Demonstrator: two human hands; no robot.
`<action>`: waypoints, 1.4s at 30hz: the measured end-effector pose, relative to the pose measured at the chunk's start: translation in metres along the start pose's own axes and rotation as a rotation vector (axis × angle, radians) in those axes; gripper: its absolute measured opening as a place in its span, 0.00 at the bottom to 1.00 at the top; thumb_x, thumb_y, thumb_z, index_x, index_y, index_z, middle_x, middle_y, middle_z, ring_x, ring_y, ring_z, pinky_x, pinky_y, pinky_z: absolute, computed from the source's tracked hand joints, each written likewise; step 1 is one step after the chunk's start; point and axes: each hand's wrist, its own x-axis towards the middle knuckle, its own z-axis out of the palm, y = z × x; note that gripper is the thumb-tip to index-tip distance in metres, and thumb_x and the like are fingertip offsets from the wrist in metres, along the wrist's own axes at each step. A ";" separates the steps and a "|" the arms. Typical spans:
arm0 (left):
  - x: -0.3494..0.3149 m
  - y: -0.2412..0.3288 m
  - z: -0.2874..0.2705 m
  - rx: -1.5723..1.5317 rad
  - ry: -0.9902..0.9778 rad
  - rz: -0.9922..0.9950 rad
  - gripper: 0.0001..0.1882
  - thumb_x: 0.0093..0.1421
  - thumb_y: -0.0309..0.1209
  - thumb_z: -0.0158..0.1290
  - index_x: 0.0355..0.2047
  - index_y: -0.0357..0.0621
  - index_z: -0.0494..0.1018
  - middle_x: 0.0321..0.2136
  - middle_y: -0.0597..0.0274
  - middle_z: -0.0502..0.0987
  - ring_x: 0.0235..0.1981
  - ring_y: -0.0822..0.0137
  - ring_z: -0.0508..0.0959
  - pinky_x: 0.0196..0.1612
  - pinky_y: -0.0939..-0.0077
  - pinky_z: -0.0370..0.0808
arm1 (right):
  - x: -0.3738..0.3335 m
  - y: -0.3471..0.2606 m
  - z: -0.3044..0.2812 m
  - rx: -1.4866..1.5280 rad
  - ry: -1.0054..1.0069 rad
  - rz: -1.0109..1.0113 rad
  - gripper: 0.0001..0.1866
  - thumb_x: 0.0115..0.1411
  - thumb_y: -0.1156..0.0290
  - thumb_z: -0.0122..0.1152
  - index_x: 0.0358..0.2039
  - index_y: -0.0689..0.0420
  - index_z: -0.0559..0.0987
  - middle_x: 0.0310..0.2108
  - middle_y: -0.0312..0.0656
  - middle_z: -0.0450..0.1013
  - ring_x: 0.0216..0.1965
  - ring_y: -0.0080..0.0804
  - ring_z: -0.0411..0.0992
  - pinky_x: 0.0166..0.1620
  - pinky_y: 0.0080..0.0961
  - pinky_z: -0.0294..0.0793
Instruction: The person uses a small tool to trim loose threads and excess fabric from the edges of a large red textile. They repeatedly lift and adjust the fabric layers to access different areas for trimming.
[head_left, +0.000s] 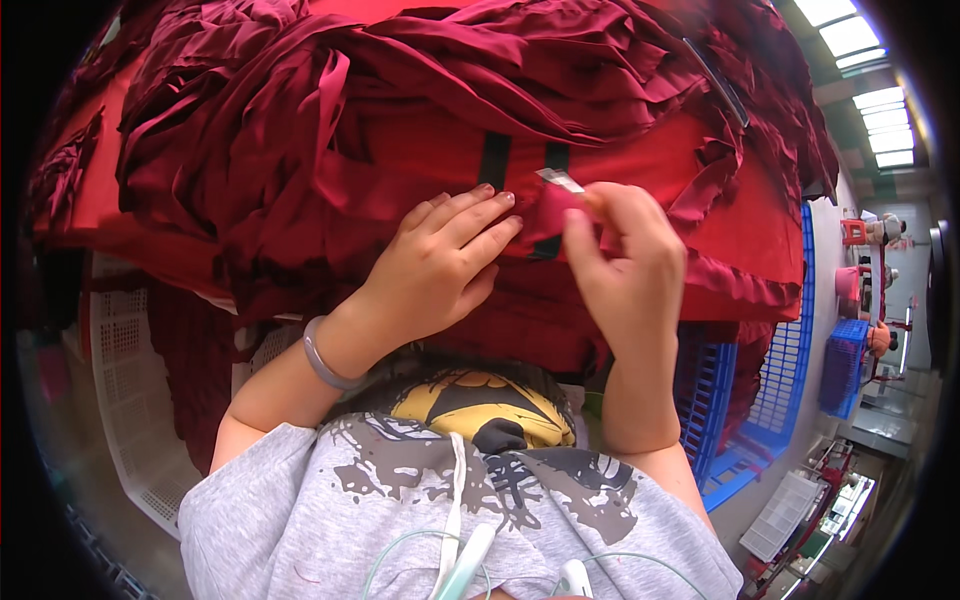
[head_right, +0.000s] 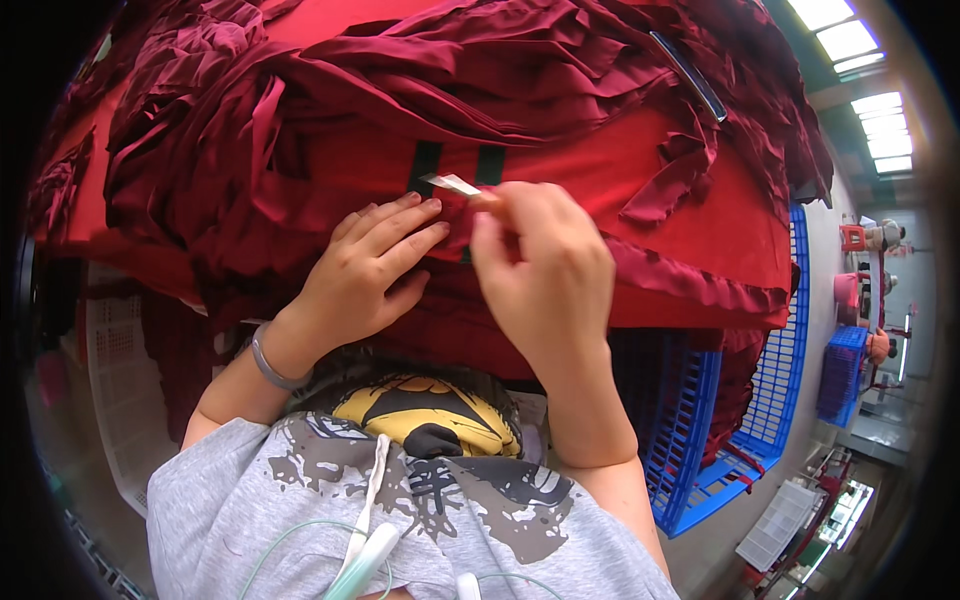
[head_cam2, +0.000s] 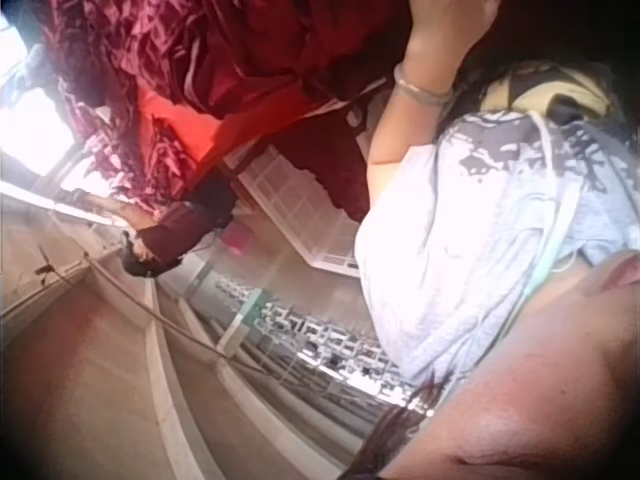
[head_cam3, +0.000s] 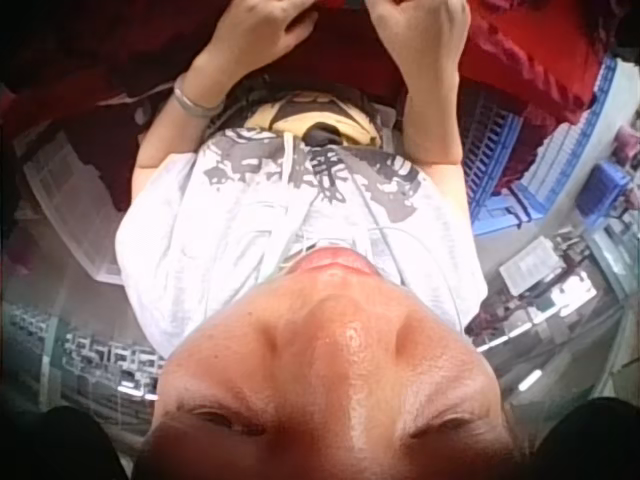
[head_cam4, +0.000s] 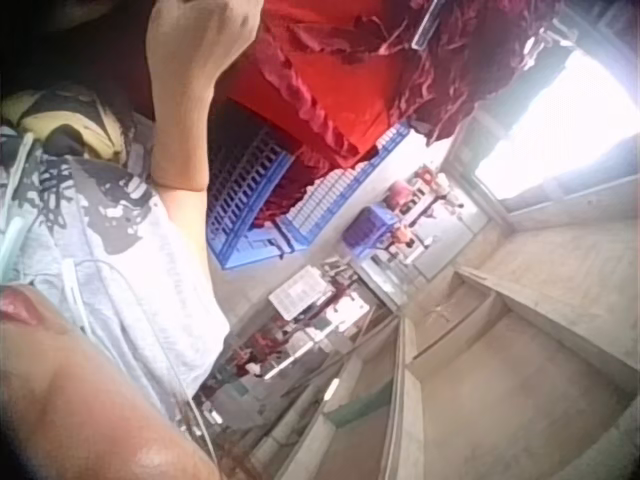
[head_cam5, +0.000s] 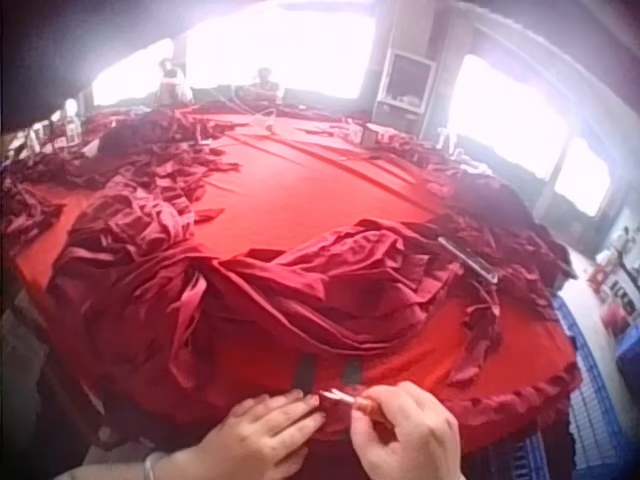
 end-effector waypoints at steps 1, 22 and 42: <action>0.000 -0.001 0.000 0.001 0.007 0.001 0.27 0.53 0.28 0.58 0.56 0.50 0.72 0.59 0.61 0.70 0.61 0.58 0.68 0.61 0.57 0.64 | 0.004 -0.002 0.007 -0.018 -0.089 -0.067 0.05 0.54 0.74 0.60 0.30 0.60 0.75 0.26 0.44 0.71 0.30 0.45 0.73 0.33 0.39 0.71; 0.000 0.000 0.005 0.049 0.055 0.048 0.21 0.56 0.29 0.55 0.53 0.49 0.74 0.57 0.60 0.72 0.60 0.59 0.70 0.61 0.56 0.65 | 0.008 0.017 0.023 0.084 -0.285 0.139 0.06 0.54 0.73 0.59 0.29 0.62 0.76 0.28 0.46 0.71 0.31 0.46 0.73 0.34 0.38 0.70; -0.007 -0.004 0.009 0.122 0.094 0.135 0.21 0.53 0.25 0.56 0.49 0.50 0.77 0.55 0.66 0.74 0.57 0.64 0.73 0.58 0.60 0.67 | -0.006 0.021 0.021 0.672 -0.208 0.343 0.05 0.59 0.77 0.59 0.28 0.65 0.77 0.20 0.26 0.65 0.24 0.09 0.59 0.26 0.14 0.58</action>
